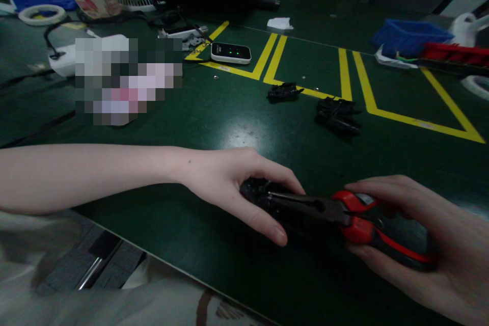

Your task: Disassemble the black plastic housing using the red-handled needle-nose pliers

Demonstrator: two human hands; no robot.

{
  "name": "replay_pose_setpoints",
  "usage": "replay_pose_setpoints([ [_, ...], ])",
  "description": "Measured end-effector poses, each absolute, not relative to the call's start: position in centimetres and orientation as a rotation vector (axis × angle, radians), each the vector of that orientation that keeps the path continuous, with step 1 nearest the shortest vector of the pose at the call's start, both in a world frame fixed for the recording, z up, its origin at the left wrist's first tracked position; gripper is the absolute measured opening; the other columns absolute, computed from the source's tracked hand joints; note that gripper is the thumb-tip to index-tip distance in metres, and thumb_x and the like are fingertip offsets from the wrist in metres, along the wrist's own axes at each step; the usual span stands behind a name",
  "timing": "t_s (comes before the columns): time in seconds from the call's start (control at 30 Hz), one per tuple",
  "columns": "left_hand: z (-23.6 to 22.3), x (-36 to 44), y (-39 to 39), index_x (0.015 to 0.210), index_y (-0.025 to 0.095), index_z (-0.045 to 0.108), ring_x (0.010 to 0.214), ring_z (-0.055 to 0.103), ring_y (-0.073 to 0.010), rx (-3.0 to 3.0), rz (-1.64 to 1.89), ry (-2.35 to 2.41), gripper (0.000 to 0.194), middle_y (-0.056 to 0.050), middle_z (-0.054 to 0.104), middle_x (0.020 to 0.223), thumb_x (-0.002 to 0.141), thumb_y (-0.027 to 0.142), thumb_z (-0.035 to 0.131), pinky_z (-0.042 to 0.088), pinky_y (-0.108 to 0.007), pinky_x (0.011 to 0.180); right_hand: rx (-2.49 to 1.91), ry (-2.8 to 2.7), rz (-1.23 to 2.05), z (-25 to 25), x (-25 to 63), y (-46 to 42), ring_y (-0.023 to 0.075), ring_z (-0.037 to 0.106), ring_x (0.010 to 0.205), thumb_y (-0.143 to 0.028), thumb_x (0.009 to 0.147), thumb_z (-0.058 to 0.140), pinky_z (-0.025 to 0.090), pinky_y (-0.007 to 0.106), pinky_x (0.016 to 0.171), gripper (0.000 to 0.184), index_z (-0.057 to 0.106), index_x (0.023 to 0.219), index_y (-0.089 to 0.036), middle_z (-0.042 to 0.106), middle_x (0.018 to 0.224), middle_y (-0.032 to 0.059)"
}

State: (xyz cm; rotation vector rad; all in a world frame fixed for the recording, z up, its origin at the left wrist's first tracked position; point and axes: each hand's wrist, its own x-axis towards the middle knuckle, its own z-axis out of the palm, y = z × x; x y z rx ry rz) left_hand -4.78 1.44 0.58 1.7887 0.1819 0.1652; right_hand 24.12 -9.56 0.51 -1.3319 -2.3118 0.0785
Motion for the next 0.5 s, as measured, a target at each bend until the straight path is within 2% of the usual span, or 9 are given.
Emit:
replay_pose_setpoints([
  [0.2, 0.5, -4.7, 1.7, 0.129, 0.014, 0.068, 0.086, 0.074, -0.0188, 1.829, 0.110, 0.155, 0.047, -0.007, 0.077, 0.102, 0.090, 0.036, 0.082, 0.055, -0.023, 0.069, -1.282, -2.350, 0.040, 0.4, 24.3, -9.2, 0.0229, 0.071, 0.086, -0.064, 0.098, 0.053, 0.059, 0.037, 0.074, 0.042, 0.059, 0.121, -0.029, 0.070, 0.105, 0.0051],
  [0.5, 0.6, -4.8, 1.7, 0.125, 0.016, 0.069, 0.084, 0.074, -0.0159, 1.810, 0.116, 0.190, 0.041, -0.005, 0.078, 0.100, 0.090, 0.033, 0.082, 0.056, -0.020, 0.069, -1.225, -2.395, 0.079, 0.7, 24.3, -8.5, 0.0215, 0.071, 0.080, -0.062, 0.098, 0.055, 0.057, 0.035, 0.065, 0.039, 0.059, 0.122, -0.031, 0.070, 0.105, 0.0037],
])
